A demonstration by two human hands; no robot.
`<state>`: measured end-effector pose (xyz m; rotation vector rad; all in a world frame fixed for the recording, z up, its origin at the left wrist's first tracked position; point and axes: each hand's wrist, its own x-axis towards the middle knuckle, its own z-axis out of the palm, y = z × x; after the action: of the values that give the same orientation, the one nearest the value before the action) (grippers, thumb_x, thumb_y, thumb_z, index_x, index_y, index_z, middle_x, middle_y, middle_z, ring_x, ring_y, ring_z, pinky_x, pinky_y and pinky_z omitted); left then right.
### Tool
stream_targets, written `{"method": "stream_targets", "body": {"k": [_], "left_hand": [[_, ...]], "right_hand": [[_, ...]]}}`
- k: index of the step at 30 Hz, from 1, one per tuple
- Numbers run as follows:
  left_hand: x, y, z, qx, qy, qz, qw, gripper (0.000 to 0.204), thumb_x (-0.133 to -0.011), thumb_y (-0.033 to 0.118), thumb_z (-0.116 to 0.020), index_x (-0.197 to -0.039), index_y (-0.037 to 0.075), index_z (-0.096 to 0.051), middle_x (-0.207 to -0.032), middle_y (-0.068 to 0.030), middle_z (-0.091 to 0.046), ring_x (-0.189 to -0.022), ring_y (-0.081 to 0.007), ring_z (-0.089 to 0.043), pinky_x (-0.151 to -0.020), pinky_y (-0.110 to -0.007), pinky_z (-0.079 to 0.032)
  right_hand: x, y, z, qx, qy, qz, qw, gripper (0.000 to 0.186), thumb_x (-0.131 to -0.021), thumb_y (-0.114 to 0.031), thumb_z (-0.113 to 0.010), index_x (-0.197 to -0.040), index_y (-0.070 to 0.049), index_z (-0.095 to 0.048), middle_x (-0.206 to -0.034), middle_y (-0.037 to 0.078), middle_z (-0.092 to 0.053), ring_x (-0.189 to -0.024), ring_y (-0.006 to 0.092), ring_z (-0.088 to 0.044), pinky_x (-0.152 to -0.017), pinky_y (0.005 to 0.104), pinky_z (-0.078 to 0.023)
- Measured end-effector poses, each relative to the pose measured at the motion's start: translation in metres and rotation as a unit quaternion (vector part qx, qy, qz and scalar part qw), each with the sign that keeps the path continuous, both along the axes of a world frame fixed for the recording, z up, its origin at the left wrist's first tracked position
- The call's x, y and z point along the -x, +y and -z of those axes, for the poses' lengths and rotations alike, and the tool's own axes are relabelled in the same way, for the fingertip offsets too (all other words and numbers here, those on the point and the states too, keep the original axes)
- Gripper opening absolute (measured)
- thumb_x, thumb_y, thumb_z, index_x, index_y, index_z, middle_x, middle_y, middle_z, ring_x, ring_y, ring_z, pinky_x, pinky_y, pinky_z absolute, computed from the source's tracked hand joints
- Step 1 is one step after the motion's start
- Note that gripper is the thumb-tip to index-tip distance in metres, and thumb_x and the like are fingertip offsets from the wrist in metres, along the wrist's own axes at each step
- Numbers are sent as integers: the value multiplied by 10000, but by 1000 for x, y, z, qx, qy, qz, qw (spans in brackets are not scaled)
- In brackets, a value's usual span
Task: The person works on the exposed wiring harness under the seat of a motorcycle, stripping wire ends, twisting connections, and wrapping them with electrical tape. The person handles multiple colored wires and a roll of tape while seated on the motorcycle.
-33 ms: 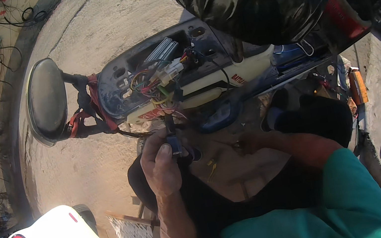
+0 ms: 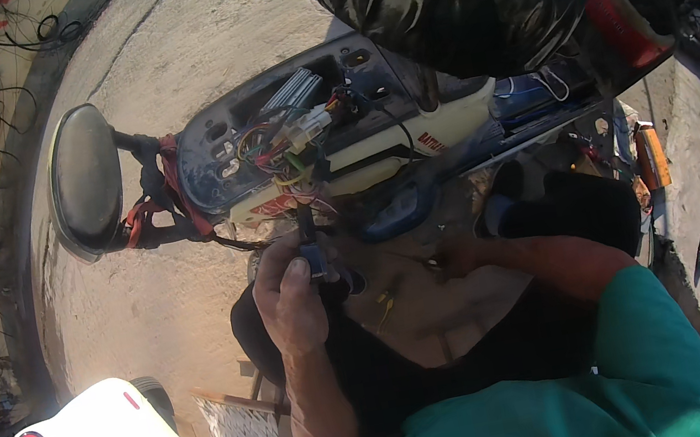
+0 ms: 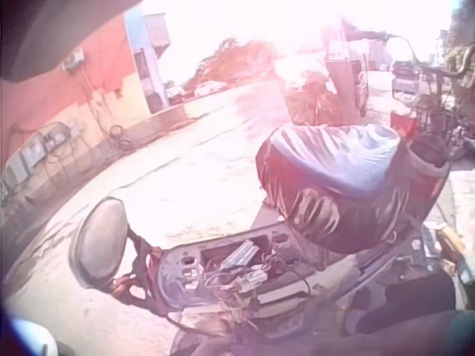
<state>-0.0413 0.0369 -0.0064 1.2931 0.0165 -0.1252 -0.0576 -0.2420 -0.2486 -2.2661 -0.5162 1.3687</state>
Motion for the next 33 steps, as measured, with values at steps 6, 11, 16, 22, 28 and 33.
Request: {"method": "stream_targets", "body": {"k": [6,11,16,22,28,33], "left_hand": [[5,-2,-6,-24,-9,-12,1000,372,-969,129,-638,-1280,-74,-637,-1036,-136,-744,-927,-179,-727,-765,-320,-603],[9,2,-4,-19,-15,-19,1000,342,-972,114,-635,-1259,-70,-636,-1028,-131,-744,-919,-185,-736,-757,-321,-607],[12,7,-2,1,-16,-16,1000,309,-970,90,-653,-1237,-60,-614,-1019,-129,-743,-914,-181,-735,-767,-318,-604],[14,12,-6,-6,-5,-13,1000,294,-971,72,-660,-1230,-55,-606,-1023,-130,-739,-909,-165,-723,-798,-307,-594],[15,16,-6,-28,-3,-31,999,275,-955,62,-681,-1203,-40,-621,-992,-76,-713,-863,-108,-670,-781,-265,-561],[14,15,-11,-53,-5,-23,998,247,-940,70,-696,-1157,-29,-630,-965,-51,-696,-832,-79,-629,-746,-241,-528]], "right_hand": [[20,-26,-148,-77,7,140,987,813,-811,-537,-824,-1358,17,-589,-1237,221,-686,-1067,327,-685,-892,467,-545],[36,-32,-187,-174,21,208,962,820,-812,-447,-859,-1384,41,-531,-1252,192,-668,-1164,280,-641,-1017,435,-507],[25,-24,-209,-216,-29,211,953,760,-825,-429,-855,-1345,35,-553,-1189,170,-675,-1123,252,-637,-989,436,-508],[2,-6,-238,-193,-78,174,962,692,-870,-537,-784,-1270,-4,-596,-1057,144,-680,-990,259,-642,-869,437,-517],[-12,10,-248,-193,-123,142,963,702,-908,-645,-711,-1231,-27,-633,-1020,157,-676,-968,316,-657,-835,478,-519],[-25,29,-268,-147,-156,92,972,743,-914,-704,-659,-1209,-22,-650,-997,161,-663,-949,326,-648,-813,485,-512]]}}
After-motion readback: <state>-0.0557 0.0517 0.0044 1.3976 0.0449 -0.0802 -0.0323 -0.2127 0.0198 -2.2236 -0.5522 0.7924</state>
